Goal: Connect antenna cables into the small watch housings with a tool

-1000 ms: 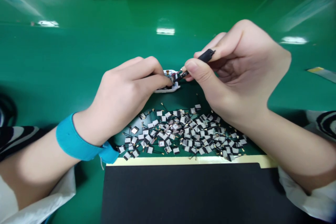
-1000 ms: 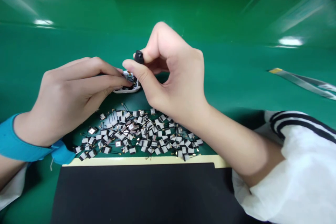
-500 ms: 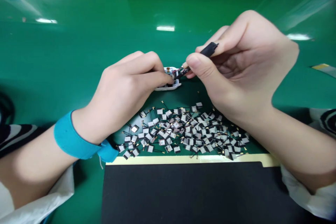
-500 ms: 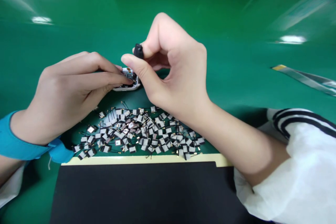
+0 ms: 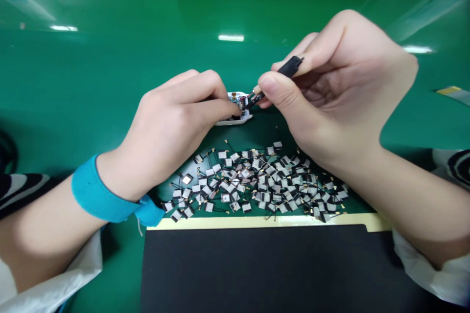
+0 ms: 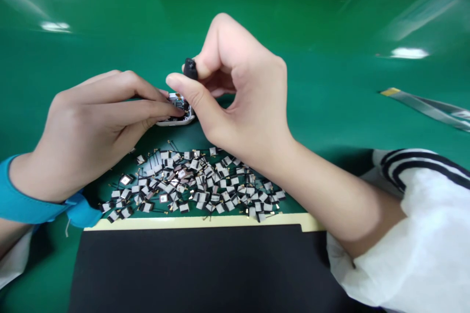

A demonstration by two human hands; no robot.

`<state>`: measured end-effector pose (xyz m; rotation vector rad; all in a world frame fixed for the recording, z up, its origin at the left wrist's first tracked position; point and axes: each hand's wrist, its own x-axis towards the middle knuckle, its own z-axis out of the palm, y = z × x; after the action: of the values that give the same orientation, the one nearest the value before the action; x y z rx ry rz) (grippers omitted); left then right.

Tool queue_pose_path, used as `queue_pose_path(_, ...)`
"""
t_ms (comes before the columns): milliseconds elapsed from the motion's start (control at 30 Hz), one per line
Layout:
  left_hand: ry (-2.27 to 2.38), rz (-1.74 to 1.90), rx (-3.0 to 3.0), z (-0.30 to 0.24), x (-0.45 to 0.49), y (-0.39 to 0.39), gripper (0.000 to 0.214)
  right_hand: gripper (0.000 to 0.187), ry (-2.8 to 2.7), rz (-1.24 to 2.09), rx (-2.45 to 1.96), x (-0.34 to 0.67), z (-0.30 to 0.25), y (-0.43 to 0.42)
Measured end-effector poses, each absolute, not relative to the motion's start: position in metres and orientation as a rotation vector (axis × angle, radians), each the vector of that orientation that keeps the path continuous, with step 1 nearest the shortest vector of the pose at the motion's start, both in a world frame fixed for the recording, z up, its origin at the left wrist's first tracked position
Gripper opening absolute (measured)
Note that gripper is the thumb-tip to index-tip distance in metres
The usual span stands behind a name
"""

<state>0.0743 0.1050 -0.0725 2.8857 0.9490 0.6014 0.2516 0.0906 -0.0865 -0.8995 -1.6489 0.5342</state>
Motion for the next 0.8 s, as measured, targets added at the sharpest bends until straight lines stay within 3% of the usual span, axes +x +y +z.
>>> queue_pose_path(800, 0.962, 0.628, 2.904, -0.0744, 0.074, 0.1055, 0.02, 0.026, -1.68, 0.54, -1.004, 0.2518, -0.0845, 0.0882)
